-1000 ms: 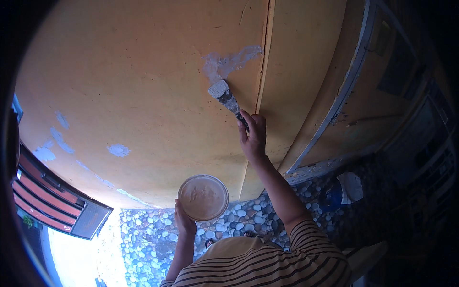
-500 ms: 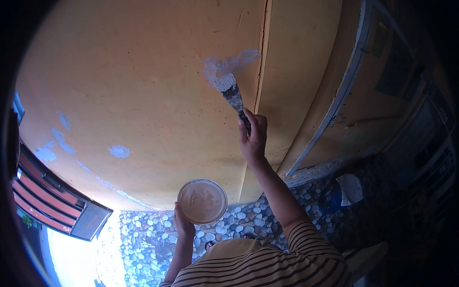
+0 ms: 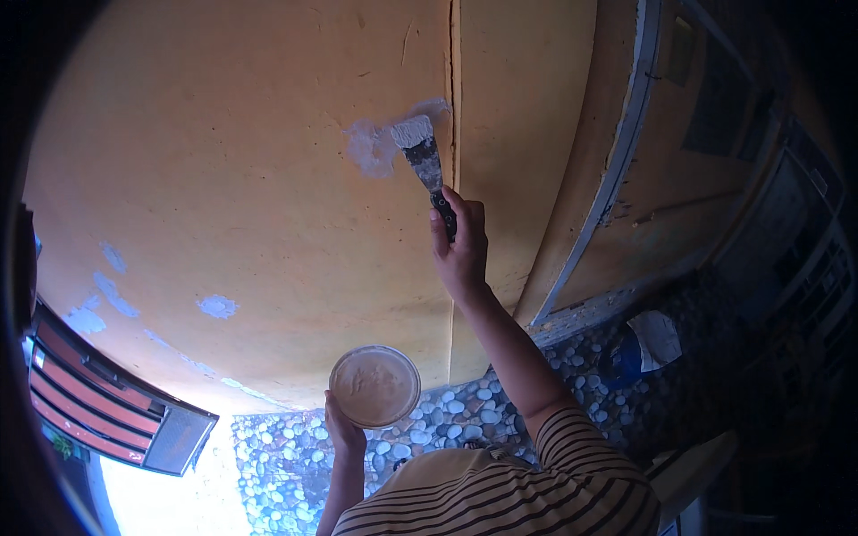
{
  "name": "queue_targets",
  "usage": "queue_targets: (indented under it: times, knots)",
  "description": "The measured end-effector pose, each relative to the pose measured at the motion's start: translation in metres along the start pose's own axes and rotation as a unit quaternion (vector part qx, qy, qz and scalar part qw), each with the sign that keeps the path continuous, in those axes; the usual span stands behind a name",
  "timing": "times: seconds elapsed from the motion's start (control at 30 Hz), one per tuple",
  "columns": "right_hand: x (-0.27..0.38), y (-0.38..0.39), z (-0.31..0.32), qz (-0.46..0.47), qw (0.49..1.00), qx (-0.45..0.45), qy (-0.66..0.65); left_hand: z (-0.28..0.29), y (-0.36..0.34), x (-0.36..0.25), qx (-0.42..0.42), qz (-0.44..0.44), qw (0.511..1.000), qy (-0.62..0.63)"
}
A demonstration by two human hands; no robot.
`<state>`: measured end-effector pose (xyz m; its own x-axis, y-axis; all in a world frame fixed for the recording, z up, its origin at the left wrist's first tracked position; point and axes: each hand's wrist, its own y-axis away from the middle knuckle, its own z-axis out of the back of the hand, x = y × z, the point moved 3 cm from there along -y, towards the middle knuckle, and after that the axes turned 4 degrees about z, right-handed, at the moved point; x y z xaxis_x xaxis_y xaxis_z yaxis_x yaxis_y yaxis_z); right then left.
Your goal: The person patches wall surfaces by scooping putty from a container with a putty knife and spreading it over cracks on the walls.
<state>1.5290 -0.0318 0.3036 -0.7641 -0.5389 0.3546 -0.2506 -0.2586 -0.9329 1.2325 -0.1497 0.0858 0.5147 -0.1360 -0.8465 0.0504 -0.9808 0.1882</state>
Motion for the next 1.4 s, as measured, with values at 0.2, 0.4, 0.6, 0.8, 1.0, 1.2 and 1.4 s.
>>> queue_targets:
  times: [0.2,0.4,0.6,0.8,1.0,1.2,1.4]
  knots:
    - [-0.032,0.053,-0.004,-0.104,0.991,0.061,-0.052,-0.009,0.001,0.005,-0.01,0.021,1.0,0.003]
    - [-0.019,0.04,-0.011,-0.113,0.988,0.036,-0.094,0.001,-0.003,0.012,-0.012,0.015,1.0,0.013]
    - [-0.02,0.032,-0.007,-0.117,0.989,0.05,-0.075,-0.012,0.005,0.003,-0.003,0.013,1.0,-0.009]
    - [-0.021,0.044,-0.01,-0.091,0.991,0.05,-0.08,0.0,0.003,0.012,-0.011,0.003,1.0,-0.023]
    - [-0.012,0.033,-0.005,-0.118,0.988,0.067,-0.075,-0.006,0.006,0.006,0.002,-0.002,0.999,-0.051]
    - [-0.007,0.036,-0.01,-0.11,0.988,0.071,-0.076,-0.007,0.008,0.011,-0.007,0.01,1.0,-0.007]
    - [-0.007,0.041,-0.008,-0.099,0.99,0.072,-0.067,-0.007,0.007,0.005,0.006,-0.005,0.998,-0.057]
